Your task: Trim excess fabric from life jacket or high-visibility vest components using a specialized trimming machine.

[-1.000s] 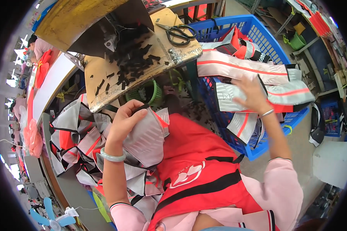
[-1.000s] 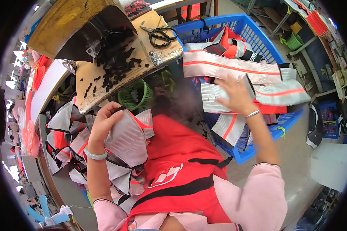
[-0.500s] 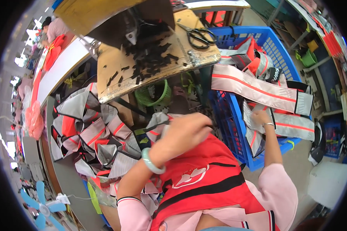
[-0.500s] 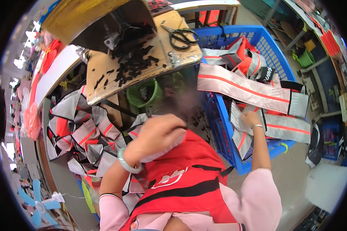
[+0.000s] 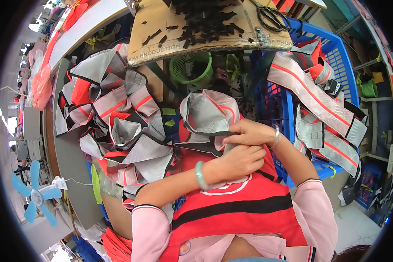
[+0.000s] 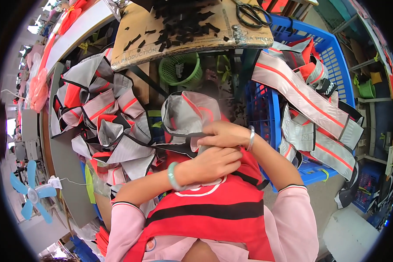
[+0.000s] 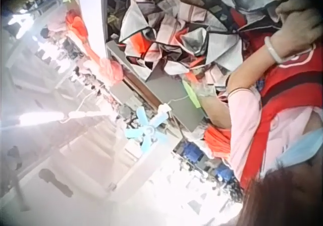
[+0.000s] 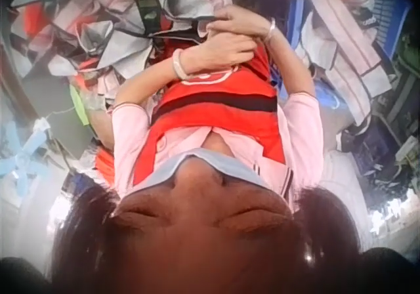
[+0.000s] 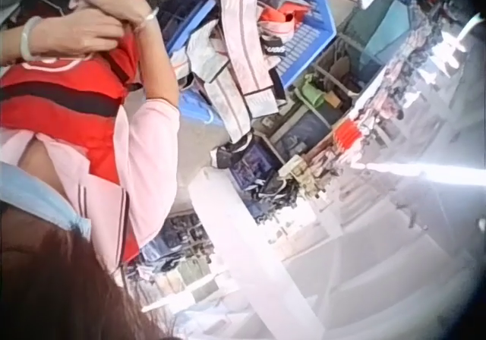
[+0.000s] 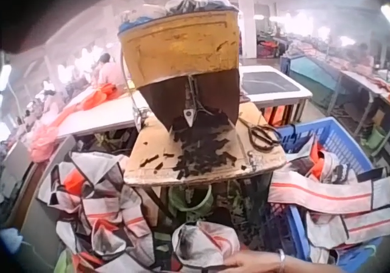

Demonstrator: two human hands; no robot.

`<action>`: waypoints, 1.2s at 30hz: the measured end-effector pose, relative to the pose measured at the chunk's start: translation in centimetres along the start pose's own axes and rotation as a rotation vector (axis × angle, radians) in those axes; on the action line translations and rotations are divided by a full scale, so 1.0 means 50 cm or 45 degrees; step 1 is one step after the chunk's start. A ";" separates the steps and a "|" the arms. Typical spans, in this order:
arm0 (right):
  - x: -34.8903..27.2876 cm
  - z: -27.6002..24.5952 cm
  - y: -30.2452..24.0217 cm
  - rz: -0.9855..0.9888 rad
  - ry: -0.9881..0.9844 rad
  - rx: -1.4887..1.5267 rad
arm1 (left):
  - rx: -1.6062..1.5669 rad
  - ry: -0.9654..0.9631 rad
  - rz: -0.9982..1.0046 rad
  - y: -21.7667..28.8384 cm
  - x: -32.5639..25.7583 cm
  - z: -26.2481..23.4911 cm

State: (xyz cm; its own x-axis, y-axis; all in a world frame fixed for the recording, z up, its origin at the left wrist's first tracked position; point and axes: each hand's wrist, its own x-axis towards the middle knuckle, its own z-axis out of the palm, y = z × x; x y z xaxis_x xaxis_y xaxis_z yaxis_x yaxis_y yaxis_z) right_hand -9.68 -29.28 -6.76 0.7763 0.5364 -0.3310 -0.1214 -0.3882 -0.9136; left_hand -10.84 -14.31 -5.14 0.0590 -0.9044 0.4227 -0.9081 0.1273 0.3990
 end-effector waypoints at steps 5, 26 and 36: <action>-0.021 -0.022 -0.019 -0.170 0.166 -0.127 | 0.240 0.397 -0.547 -0.067 -0.079 -0.139; 0.036 -0.215 -0.239 -0.488 1.058 -0.273 | -0.028 0.601 -0.812 -0.179 0.080 -0.361; 0.102 -0.318 -0.233 -0.452 1.004 -0.164 | -0.418 0.511 -1.016 -0.320 0.110 -0.401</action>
State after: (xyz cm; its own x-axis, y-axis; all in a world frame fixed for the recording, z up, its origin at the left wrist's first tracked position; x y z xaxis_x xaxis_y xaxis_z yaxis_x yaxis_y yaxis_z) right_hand 5.54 -33.94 5.95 0.9624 -0.0146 0.2712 0.2424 -0.4038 -0.8821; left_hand 12.31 -13.16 7.12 0.8048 -0.5742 0.1503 -0.3800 -0.3041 0.8736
